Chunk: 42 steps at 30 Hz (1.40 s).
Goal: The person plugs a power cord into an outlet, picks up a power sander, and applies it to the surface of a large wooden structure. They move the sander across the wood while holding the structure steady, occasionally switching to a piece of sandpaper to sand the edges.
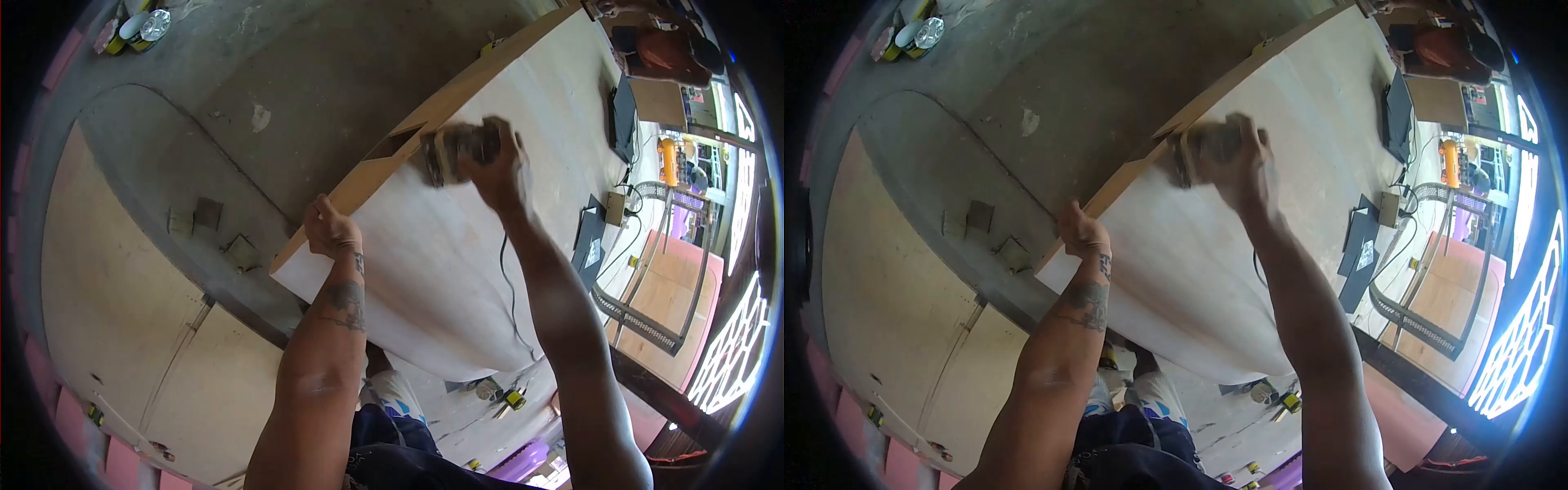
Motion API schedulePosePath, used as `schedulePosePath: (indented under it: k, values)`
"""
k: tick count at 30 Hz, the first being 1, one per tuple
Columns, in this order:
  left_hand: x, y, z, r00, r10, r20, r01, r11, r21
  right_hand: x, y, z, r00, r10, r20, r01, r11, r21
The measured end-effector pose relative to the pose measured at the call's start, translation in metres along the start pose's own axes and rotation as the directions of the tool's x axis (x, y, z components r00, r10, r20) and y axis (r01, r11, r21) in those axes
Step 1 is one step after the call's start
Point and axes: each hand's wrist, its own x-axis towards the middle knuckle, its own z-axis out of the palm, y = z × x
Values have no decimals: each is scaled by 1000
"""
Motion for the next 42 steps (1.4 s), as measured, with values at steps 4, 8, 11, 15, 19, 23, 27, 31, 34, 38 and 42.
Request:
schedulePosePath:
  k: [4,8,11,15,19,23,27,31,34,38,42]
  values:
    - [-6,21,-22,996,-50,74,48,998,28,1,-44,10,998,-14,57,12,999,40]
    - [-2,7,-13,994,56,93,-63,995,74,-48,-60,0,979,-43,199,37,999,36]
    - [-3,6,-11,996,63,70,-70,993,91,-31,-25,-1,996,-13,89,11,1000,18]
    - [-2,8,-13,996,74,50,-76,997,33,22,-13,0,989,142,-42,-143,990,-19]
    - [-3,17,-17,994,-22,109,24,1000,-14,1,-43,8,999,46,19,-46,998,31]
    - [-4,17,-19,996,6,90,-4,1000,-16,-42,-68,3,986,-10,167,5,999,34]
    - [-8,27,-28,994,-47,101,54,996,-67,-11,-45,8,999,31,43,-33,999,41]
    - [-4,15,-17,997,36,73,-38,999,23,8,-47,5,995,101,16,-102,992,71]
    - [-3,13,-18,993,67,99,-69,998,12,-34,-64,9,995,-14,96,6,997,82]
    - [-3,8,-15,991,102,88,-109,991,72,-52,-71,2,977,-17,213,13,1000,20]
    - [-4,14,-17,997,24,79,-24,1000,-8,4,-53,7,995,79,56,-80,997,23]
